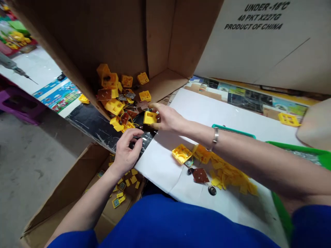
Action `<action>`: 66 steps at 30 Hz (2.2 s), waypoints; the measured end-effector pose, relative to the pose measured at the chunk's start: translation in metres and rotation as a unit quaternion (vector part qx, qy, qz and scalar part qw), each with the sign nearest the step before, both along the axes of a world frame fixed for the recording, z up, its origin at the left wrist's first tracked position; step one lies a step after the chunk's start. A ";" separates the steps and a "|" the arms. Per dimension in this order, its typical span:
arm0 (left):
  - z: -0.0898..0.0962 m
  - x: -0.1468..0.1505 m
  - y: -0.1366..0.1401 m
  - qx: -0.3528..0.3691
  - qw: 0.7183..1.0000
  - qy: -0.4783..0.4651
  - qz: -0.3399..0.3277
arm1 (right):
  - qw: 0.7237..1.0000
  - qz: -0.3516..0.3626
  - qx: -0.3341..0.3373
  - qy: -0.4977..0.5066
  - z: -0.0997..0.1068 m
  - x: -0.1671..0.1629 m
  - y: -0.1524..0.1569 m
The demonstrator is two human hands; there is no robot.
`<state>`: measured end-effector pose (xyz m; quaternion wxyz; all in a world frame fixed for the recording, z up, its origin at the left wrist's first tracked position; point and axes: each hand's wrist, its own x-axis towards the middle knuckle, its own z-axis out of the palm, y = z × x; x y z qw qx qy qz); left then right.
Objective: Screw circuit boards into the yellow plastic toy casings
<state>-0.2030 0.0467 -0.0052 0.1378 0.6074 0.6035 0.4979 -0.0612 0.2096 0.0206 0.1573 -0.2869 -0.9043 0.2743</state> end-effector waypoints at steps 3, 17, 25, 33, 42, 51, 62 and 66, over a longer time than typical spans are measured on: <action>0.001 0.007 0.013 -0.079 0.989 -0.121 -0.027 | 0.995 0.042 -0.022 0.085 -0.003 0.038 0.002; 0.022 0.044 0.026 -0.307 0.730 -0.582 -0.186 | 0.948 0.078 -0.244 0.192 0.002 0.082 -0.032; 0.019 0.044 0.023 -0.329 0.688 -0.611 -0.210 | 0.953 0.076 -0.224 0.189 -0.002 0.087 -0.035; 0.015 0.047 0.019 -0.339 0.734 -0.555 -0.195 | 0.934 0.090 -0.301 0.174 0.003 0.095 -0.033; 0.013 0.052 0.018 -0.334 0.787 -0.486 -0.184 | 0.915 0.093 -0.362 0.155 0.014 0.098 -0.024; 0.012 0.055 0.018 -0.342 0.788 -0.478 -0.185 | 0.917 0.034 -0.346 0.194 0.011 0.090 -0.026; 0.012 0.056 0.019 -0.341 0.803 -0.451 -0.188 | 0.917 0.094 -0.341 0.184 0.013 0.093 -0.028; 0.010 0.056 0.020 -0.329 0.808 -0.446 -0.199 | 0.919 0.097 -0.325 0.201 0.017 0.092 -0.032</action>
